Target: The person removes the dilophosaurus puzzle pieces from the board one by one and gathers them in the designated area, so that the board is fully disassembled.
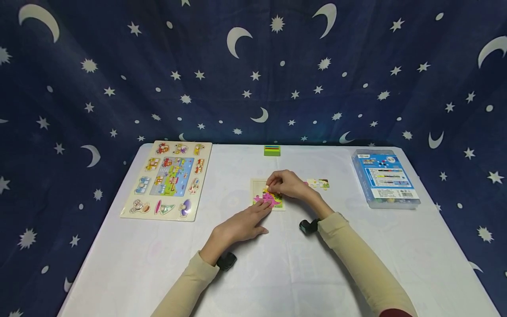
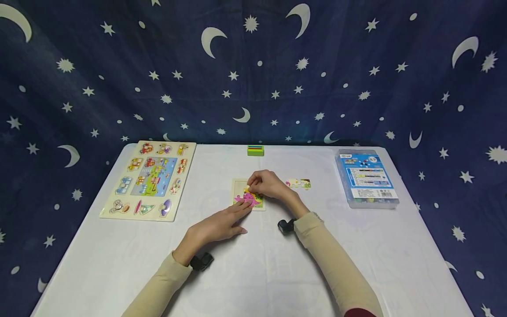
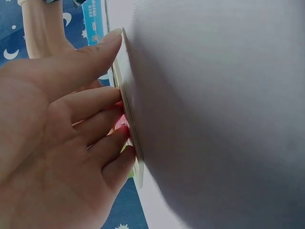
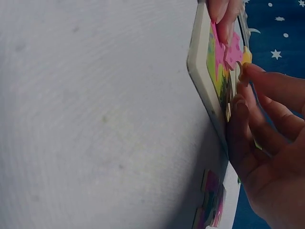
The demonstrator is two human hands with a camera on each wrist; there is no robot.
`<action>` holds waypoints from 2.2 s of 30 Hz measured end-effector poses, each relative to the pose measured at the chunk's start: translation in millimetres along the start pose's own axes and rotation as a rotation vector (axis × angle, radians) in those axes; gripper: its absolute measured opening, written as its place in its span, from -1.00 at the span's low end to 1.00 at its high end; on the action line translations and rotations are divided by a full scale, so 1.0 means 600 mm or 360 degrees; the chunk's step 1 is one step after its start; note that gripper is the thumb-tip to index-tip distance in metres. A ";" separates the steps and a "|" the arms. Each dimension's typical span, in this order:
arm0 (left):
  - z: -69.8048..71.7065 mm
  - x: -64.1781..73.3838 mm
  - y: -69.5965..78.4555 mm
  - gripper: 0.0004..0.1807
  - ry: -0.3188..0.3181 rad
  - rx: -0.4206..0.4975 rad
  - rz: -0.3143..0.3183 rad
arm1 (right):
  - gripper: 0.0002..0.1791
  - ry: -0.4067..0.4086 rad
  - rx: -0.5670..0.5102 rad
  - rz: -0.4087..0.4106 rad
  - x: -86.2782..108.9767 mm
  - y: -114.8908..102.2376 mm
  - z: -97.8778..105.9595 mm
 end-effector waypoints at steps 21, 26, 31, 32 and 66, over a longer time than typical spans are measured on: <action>-0.002 0.001 0.002 0.10 -0.0010 0.0020 -0.0007 | -0.82 0.0027 -0.0160 -0.0066 0.035 0.020 0.031; -0.002 0.001 0.003 0.16 -0.0010 0.0022 0.0008 | -0.81 0.0064 -0.0126 -0.0064 0.051 0.024 0.047; -0.001 0.000 0.003 0.17 -0.0004 0.0022 0.0026 | -0.82 0.0097 -0.0115 -0.0075 0.066 0.035 0.065; -0.001 0.000 0.003 0.17 -0.0004 0.0021 0.0025 | -0.82 0.0100 -0.0119 -0.0075 0.069 0.038 0.068; 0.000 0.003 0.007 0.15 -0.0002 0.0059 0.0024 | -0.79 0.0274 0.0134 -0.0246 0.140 0.114 0.123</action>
Point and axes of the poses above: each hand's wrist, its own x-axis away from the middle knuckle, its own z-axis out of the back of the hand, y = z × x, the point moved 6 cm from there along -x, towards the middle knuckle, and after that the axes turned 5 degrees about -y, right-handed, at the moved point
